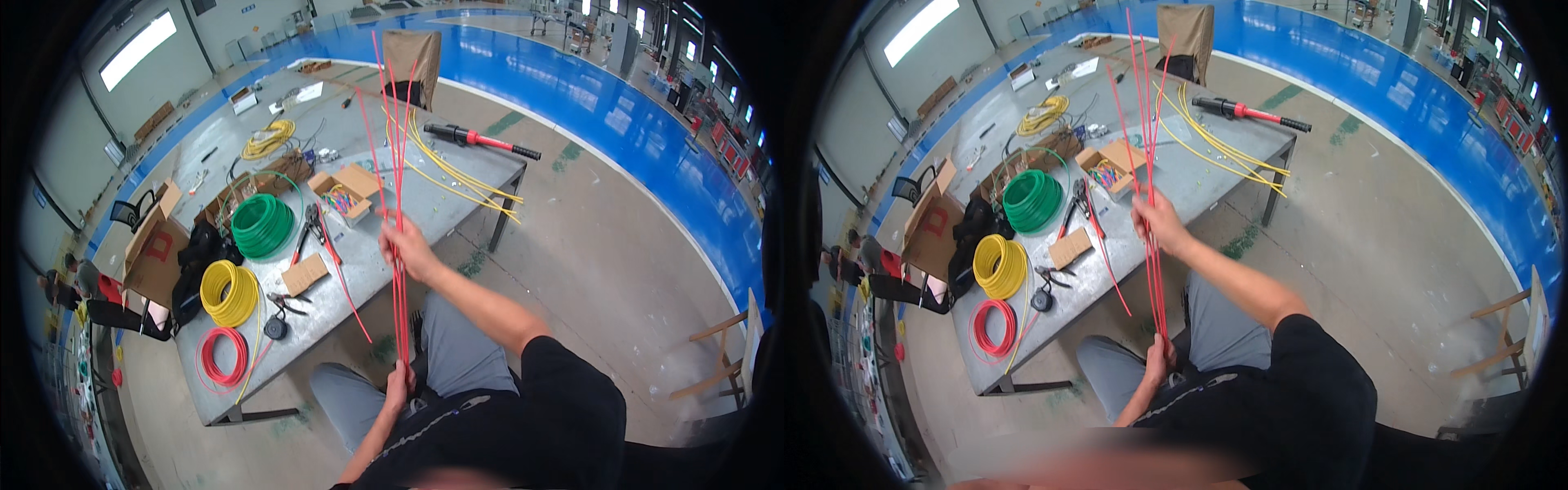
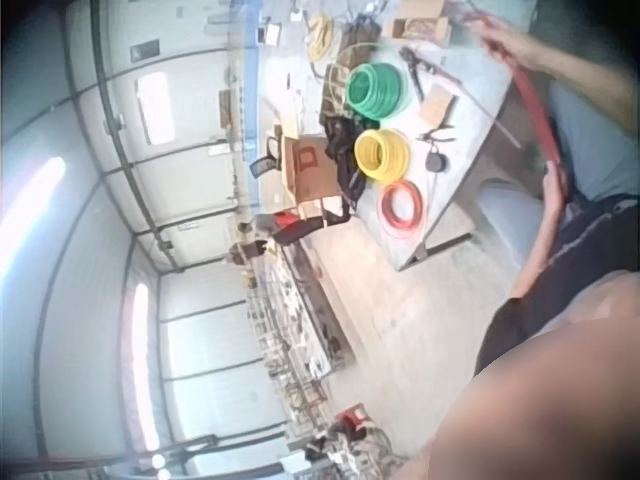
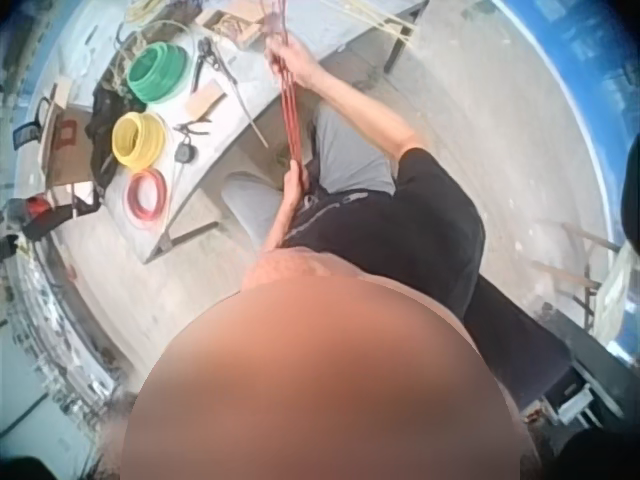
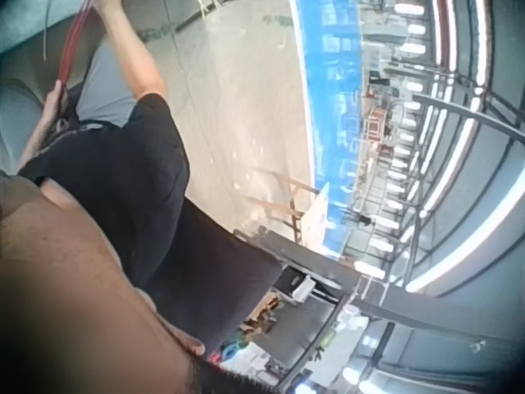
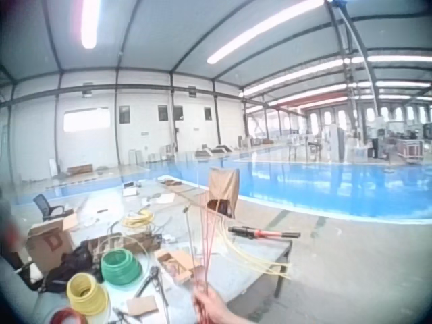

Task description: The person measures and cuts red and green wires to length using a tape measure and wire cutters. They handle multiple wire segments, align them, and place cut pieces on the table.

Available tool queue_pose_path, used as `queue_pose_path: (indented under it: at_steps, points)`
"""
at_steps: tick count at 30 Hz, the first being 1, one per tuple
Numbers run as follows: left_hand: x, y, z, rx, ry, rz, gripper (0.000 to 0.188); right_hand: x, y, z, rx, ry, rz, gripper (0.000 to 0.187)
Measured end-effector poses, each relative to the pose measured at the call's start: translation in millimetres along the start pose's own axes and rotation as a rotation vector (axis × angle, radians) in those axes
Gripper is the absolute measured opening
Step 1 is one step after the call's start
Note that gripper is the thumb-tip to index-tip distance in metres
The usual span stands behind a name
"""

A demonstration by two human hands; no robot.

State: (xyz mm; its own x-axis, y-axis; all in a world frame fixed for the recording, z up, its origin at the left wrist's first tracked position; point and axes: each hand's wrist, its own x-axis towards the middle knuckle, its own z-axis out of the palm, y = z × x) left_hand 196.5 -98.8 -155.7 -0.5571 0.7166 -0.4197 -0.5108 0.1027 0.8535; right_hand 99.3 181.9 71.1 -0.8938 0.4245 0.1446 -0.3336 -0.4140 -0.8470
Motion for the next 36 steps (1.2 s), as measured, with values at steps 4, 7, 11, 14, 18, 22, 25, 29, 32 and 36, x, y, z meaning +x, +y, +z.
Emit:
queue_pose_path:
  at_steps: [4,7,11,14,18,22,25,29,32,36]
  points:
    - [1,16,23,-0.071,-0.013,-0.031,0.068,-77,64,0,0.016,0.029,0.165,0.039]
    - [-3,22,31,-0.066,0.006,-0.057,0.067,-95,85,-10,0.070,0.073,0.209,0.035]
    - [-13,26,34,-0.026,0.035,-0.078,0.063,-82,95,-25,0.157,0.159,0.272,0.031]
    - [-18,30,35,-0.015,0.051,-0.064,0.061,-78,103,-32,0.220,0.185,0.314,0.030]
    - [-29,37,29,-0.073,-0.023,-0.185,0.058,-76,120,-42,0.225,0.256,0.387,0.028]
    - [-40,44,23,-0.080,-0.050,-0.271,0.056,-67,135,-58,0.217,0.413,0.545,0.027]
    - [-51,49,22,-0.012,-0.049,-0.278,0.054,-49,135,-73,0.204,0.425,0.426,0.025]
    - [-70,64,17,0.031,-0.062,-0.326,0.051,-19,118,-90,0.260,0.468,0.410,0.025]
    - [-78,73,13,0.002,-0.082,-0.356,0.048,-10,110,-91,0.257,0.466,0.411,0.025]
    - [-84,73,10,-0.072,-0.121,-0.279,0.040,-11,108,-88,0.296,0.438,0.406,0.025]
